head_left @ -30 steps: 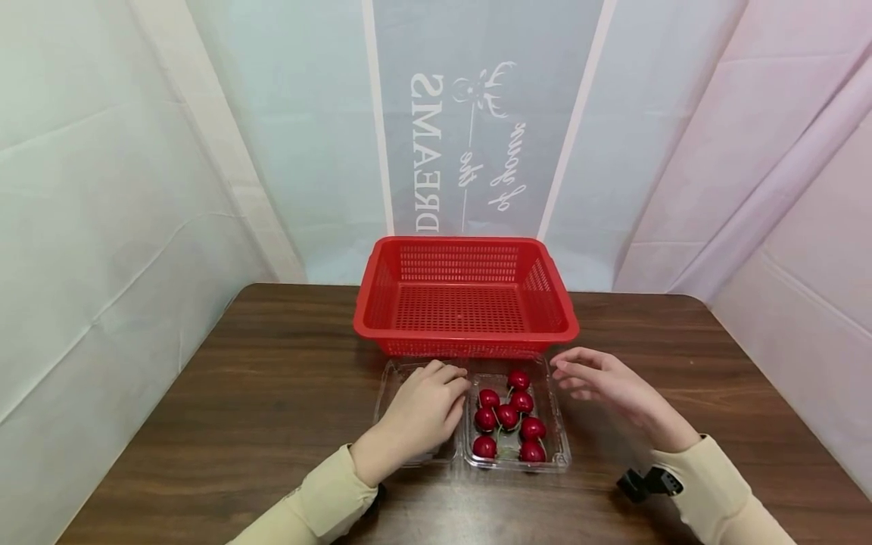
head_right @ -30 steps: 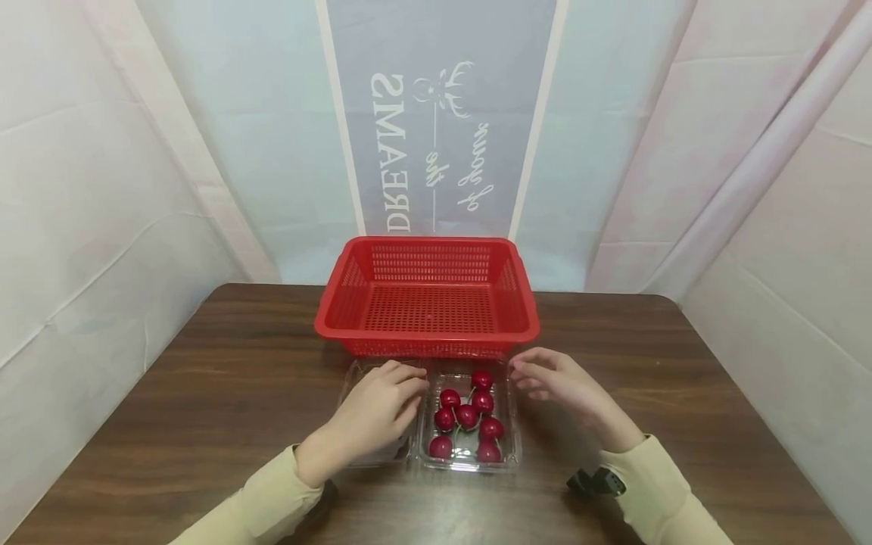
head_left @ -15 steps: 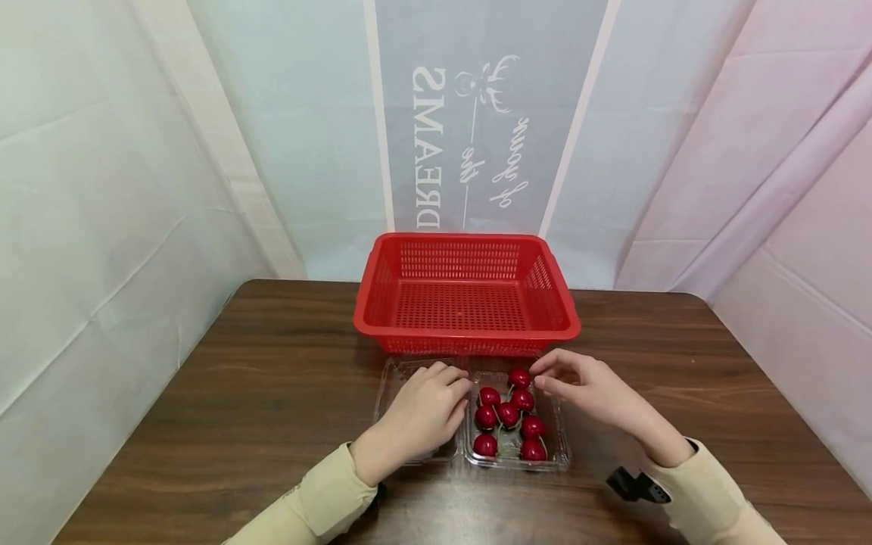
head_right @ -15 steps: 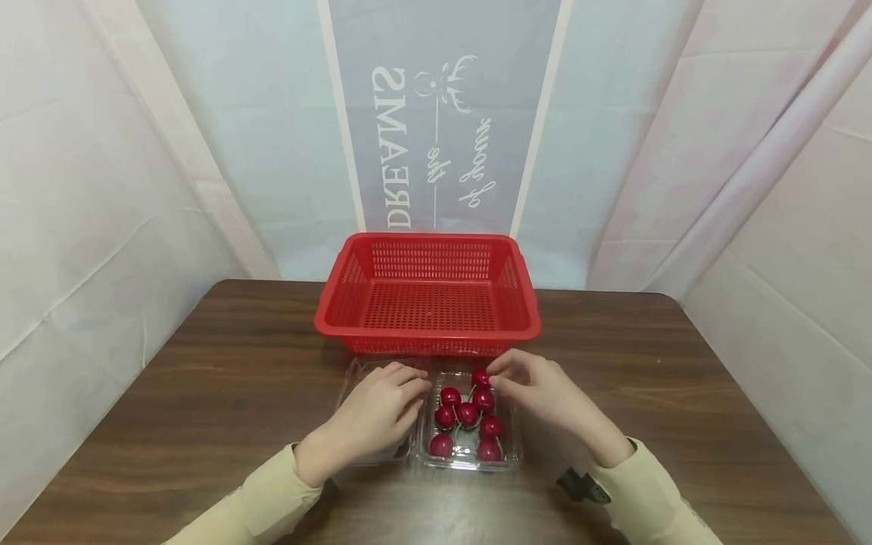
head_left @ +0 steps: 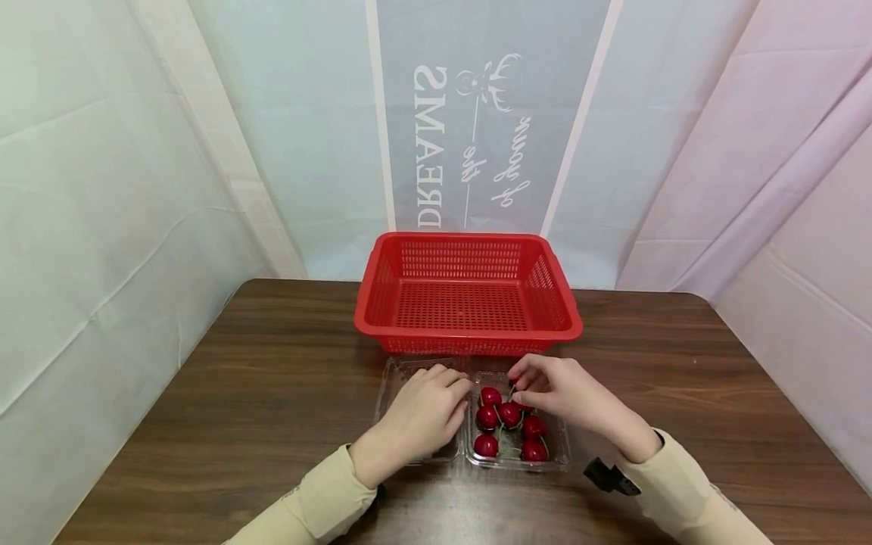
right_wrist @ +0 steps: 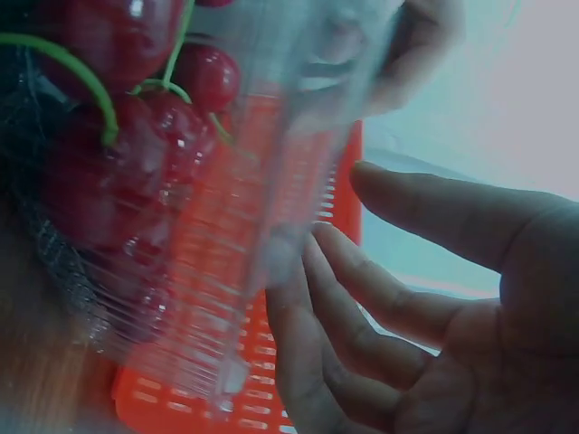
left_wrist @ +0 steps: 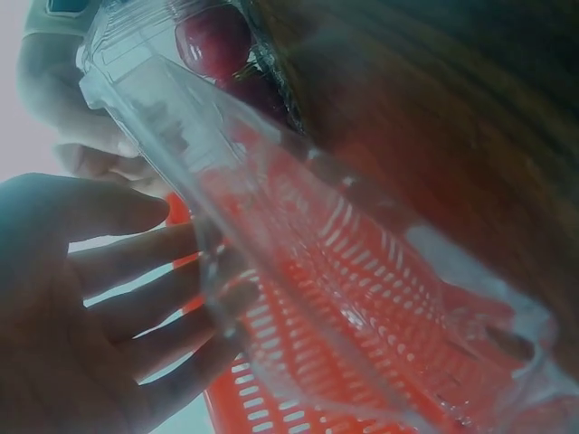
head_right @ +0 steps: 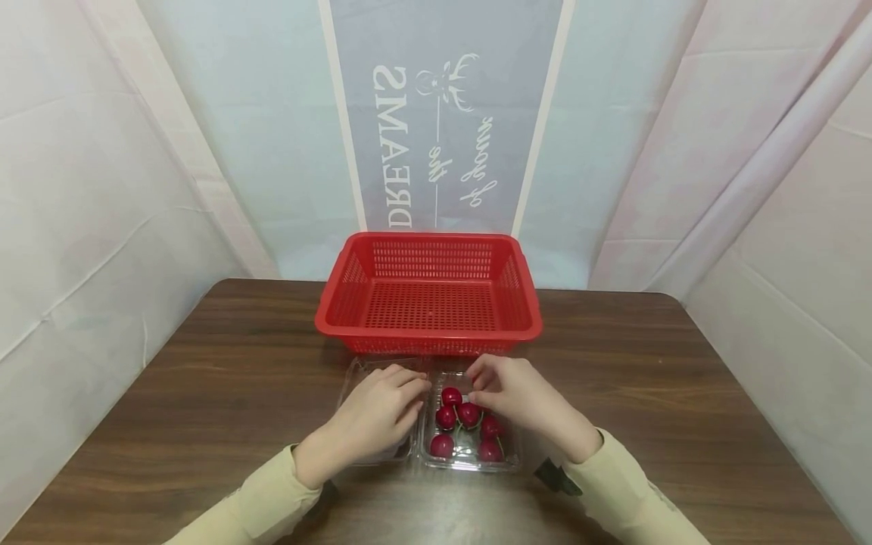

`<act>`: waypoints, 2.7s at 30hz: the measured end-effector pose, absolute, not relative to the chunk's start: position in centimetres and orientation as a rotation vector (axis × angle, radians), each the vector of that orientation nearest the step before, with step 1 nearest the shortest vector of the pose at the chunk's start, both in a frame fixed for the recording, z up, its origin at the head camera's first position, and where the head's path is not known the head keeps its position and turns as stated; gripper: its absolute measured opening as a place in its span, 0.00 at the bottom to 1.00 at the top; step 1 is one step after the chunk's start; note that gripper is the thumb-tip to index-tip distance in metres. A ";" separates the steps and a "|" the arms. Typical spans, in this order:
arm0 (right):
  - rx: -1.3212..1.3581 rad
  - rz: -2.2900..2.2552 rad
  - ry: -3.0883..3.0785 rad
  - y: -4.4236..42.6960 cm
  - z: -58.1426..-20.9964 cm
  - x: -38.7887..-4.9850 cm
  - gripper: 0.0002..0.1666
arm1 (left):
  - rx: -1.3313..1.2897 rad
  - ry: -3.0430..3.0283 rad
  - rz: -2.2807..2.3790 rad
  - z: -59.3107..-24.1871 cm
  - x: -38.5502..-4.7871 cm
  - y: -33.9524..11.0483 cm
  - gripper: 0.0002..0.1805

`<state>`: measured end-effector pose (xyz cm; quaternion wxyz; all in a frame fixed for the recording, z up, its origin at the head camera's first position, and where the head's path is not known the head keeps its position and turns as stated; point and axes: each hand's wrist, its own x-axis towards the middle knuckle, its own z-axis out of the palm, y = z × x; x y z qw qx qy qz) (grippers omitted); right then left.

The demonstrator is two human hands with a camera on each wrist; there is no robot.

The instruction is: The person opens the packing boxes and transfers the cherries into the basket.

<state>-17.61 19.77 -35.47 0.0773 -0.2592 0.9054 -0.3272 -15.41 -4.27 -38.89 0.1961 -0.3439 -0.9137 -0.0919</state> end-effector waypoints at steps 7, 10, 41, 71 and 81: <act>-0.786 -0.922 2.692 19.5 -36.5 -17.9 0.13 | -0.958 -2.578 -0.240 -38.9 -15.4 -4.5 0.12; -0.797 -0.892 2.703 19.4 -36.9 -18.1 0.13 | -0.957 -2.572 -0.229 -38.9 -15.4 -4.5 0.12; -0.811 -0.513 2.968 17.3 -39.0 -16.9 0.15 | -0.950 -2.561 -0.192 -39.1 -15.5 -4.6 0.09; -0.835 -0.696 2.843 17.5 -38.5 -17.0 0.15 | -0.947 -2.590 -0.164 -38.9 -15.3 -4.5 0.10; -0.838 -0.687 2.909 18.1 -36.7 -17.0 0.16 | -0.937 -2.605 -0.142 -38.8 -15.2 -4.5 0.11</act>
